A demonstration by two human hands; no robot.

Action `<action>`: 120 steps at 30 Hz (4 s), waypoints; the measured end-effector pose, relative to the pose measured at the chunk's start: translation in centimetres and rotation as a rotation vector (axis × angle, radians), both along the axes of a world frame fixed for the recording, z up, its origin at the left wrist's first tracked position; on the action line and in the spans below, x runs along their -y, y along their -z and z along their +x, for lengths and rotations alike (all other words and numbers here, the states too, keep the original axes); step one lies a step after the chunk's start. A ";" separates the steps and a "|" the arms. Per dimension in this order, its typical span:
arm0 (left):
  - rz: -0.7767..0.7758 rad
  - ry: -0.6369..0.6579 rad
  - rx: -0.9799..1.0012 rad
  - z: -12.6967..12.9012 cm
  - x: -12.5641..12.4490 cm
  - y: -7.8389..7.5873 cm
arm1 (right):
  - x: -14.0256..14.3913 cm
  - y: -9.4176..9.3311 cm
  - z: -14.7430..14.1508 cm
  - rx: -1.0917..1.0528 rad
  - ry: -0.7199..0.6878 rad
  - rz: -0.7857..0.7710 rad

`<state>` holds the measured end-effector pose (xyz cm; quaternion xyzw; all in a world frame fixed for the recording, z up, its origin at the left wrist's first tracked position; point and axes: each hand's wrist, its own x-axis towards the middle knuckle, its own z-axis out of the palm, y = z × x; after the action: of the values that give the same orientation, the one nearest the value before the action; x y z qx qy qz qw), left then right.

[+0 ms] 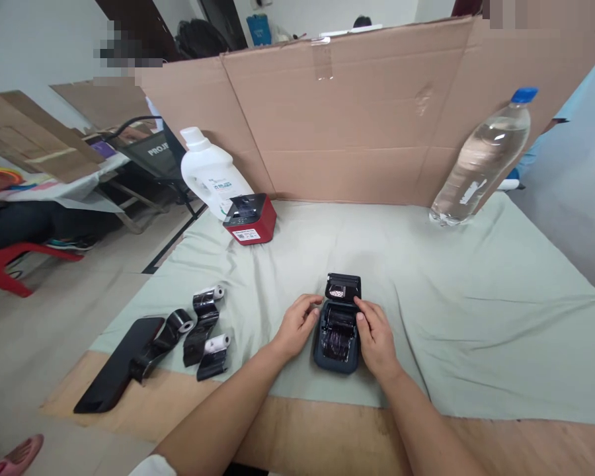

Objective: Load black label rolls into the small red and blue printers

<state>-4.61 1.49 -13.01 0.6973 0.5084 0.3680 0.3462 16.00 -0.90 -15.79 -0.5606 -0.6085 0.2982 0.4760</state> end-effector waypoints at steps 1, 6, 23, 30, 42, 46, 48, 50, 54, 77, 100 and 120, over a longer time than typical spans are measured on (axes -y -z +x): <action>0.022 -0.057 0.004 0.1 0.1 -0.2 | 0.0 0.0 0.0 -0.001 0.001 0.004; 0.152 0.032 -0.126 1.2 0.3 -3.6 | -0.1 0.1 0.0 -0.020 0.006 0.031; 0.092 0.345 -0.885 6.7 -1.7 -7.0 | -0.6 1.0 0.4 -0.023 -0.001 0.082; -0.298 0.249 -0.091 0.0 -1.7 -9.1 | -0.4 0.8 0.5 -0.018 -0.012 0.084; -0.526 0.020 -0.798 -17.0 -0.2 -7.0 | -0.6 1.0 0.4 0.015 0.003 0.073; -0.536 -0.013 -0.852 -17.7 1.6 -6.9 | -0.6 1.0 0.4 0.012 0.004 0.075; -0.548 -0.013 -0.885 -18.0 2.5 -7.1 | -0.6 1.0 0.4 0.009 0.007 0.078; -0.532 0.006 -0.951 -18.2 3.2 -7.1 | -0.7 1.0 0.4 0.008 0.008 0.075; -0.455 -0.016 -1.172 -17.7 4.7 -7.2 | -0.7 1.2 0.4 0.009 0.008 0.066; 0.071 0.482 -0.622 3.1 -0.4 -8.1 | -0.5 0.6 0.2 -0.012 0.013 0.043; 0.204 0.372 -0.475 2.7 -0.5 -5.0 | 1.4 -3.2 0.7 0.247 -0.188 0.422; 0.435 0.148 -0.100 1.7 1.5 -2.7 | 2.1 -5.0 0.6 0.436 -0.333 0.502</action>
<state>-2.87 0.00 -10.26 0.8082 0.3813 0.4074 0.1881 16.63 -3.00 -10.77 -0.3700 -0.8326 0.0869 0.4029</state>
